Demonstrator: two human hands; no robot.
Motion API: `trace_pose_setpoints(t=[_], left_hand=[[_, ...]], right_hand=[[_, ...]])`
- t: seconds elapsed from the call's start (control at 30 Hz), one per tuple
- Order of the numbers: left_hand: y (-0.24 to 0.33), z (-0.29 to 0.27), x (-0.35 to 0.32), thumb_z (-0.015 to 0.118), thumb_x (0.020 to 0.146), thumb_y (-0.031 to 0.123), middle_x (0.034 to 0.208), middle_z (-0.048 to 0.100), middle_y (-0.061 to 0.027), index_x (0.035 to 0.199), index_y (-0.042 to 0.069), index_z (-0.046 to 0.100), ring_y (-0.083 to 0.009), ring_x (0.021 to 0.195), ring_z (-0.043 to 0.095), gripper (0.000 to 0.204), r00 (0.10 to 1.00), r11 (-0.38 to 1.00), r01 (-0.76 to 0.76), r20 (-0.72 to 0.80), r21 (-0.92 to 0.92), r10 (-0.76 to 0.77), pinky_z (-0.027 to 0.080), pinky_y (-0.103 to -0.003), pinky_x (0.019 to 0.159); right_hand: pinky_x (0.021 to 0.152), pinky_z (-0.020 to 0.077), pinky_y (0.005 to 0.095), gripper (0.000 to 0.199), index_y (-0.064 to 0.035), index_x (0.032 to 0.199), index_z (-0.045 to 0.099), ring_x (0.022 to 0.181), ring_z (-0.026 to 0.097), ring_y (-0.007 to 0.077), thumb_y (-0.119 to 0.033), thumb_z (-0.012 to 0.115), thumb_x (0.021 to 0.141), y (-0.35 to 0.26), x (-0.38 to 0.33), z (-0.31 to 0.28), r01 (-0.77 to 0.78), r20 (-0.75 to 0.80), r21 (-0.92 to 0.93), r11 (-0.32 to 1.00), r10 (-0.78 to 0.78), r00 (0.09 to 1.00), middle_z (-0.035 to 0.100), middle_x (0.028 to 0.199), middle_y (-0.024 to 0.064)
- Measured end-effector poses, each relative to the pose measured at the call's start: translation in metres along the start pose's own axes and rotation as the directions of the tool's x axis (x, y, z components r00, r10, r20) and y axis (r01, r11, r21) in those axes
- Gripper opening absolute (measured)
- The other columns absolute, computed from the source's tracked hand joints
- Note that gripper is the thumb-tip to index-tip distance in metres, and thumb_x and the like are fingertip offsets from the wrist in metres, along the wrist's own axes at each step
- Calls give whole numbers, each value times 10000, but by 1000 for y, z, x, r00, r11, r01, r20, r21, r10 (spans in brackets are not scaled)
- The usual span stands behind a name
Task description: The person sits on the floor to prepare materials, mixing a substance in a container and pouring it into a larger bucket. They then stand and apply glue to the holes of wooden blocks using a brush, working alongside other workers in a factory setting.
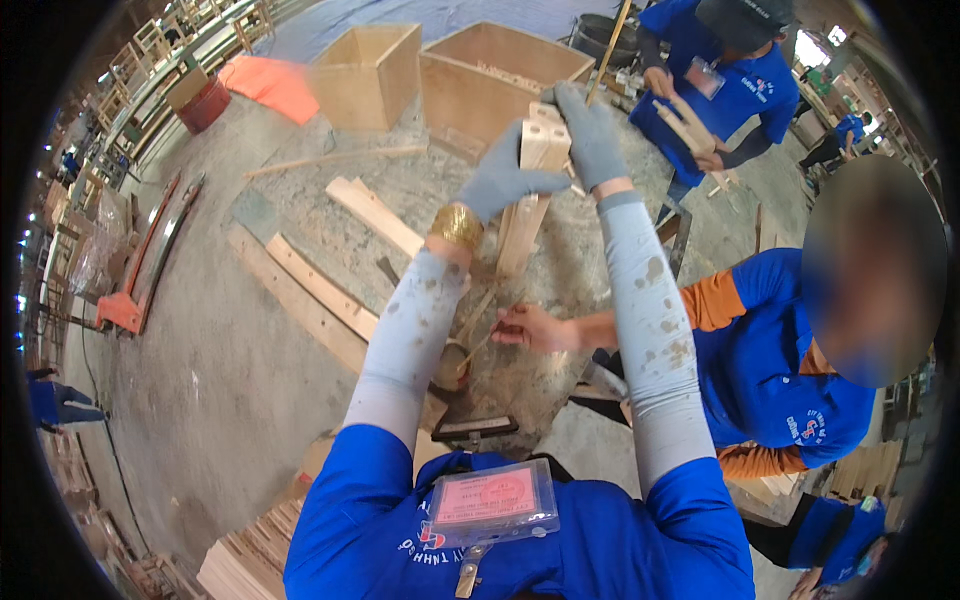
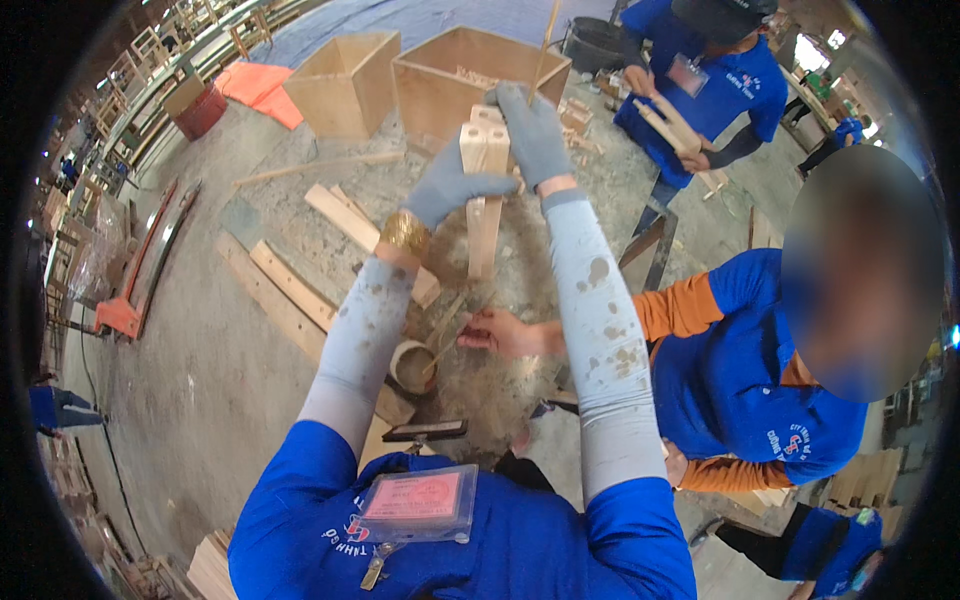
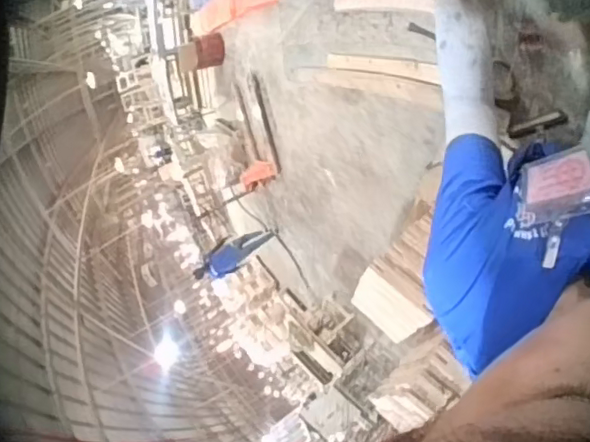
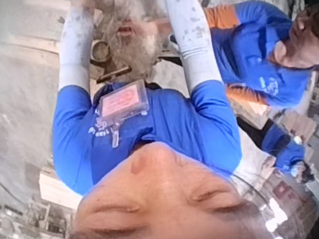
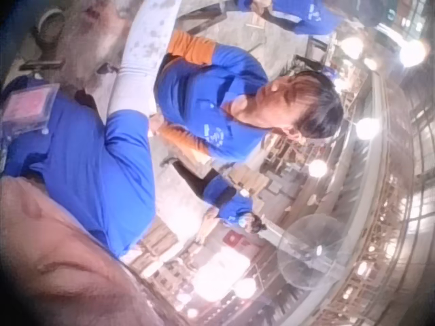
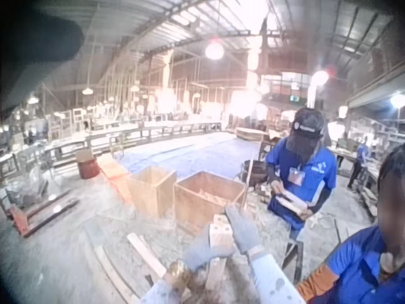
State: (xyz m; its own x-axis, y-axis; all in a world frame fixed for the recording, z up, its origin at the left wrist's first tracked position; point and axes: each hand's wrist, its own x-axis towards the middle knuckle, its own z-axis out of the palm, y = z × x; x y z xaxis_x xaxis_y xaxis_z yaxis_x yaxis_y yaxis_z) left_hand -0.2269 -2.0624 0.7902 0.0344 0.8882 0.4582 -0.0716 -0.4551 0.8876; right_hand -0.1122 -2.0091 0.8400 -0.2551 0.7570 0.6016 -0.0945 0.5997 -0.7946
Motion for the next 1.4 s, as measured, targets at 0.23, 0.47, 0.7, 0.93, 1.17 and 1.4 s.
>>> trace_pose_setpoints(t=[0.23,0.47,0.7,0.93,1.17,1.4], left_hand=[[9,-3,-27,812,599,162,925,587,-94,1085,5,471,-158,776,604,615,978,994,-35,-200,107,56,528,-281,649],[95,-31,-71,626,809,168,1018,629,-80,1055,38,608,-181,844,618,279,814,934,-268,-573,-236,88,509,-313,748],[245,2,-187,606,822,171,1011,621,-131,1100,-23,546,-238,912,615,345,465,780,-582,-694,229,550,516,-362,808],[282,117,-299,621,798,219,1048,599,-168,1117,-28,551,-255,935,612,410,293,835,-117,-785,537,546,517,-343,817],[207,179,-332,724,632,62,997,577,-101,1142,-2,466,-202,908,585,575,328,988,25,-934,155,138,505,-332,791],[174,178,-339,771,613,56,1009,590,-86,1123,14,497,-156,881,598,580,480,964,222,-877,145,21,523,-294,744]], right_hand=[[591,404,260,348,-32,915,625,670,513,96,-362,519,879,-16,-10,-46,282,59,-814,507,-411,910,566,709,12],[478,305,184,339,-55,1085,596,557,427,39,-325,477,918,-119,-68,-49,-280,-115,58,958,285,952,521,723,-37],[613,495,324,455,8,1225,472,730,635,244,-291,475,882,-222,-124,-55,-16,118,161,987,-3,993,641,906,152],[893,426,568,417,75,1277,380,1119,493,387,-122,224,944,-230,-160,-81,-640,664,744,192,-111,739,432,1269,249],[591,477,259,265,27,957,619,654,610,125,-220,572,872,-223,-185,-57,-76,496,313,947,-94,863,641,742,96],[476,427,321,286,-1,769,614,528,576,263,-275,581,844,-154,-209,-27,153,439,-152,977,-72,896,575,588,136]])
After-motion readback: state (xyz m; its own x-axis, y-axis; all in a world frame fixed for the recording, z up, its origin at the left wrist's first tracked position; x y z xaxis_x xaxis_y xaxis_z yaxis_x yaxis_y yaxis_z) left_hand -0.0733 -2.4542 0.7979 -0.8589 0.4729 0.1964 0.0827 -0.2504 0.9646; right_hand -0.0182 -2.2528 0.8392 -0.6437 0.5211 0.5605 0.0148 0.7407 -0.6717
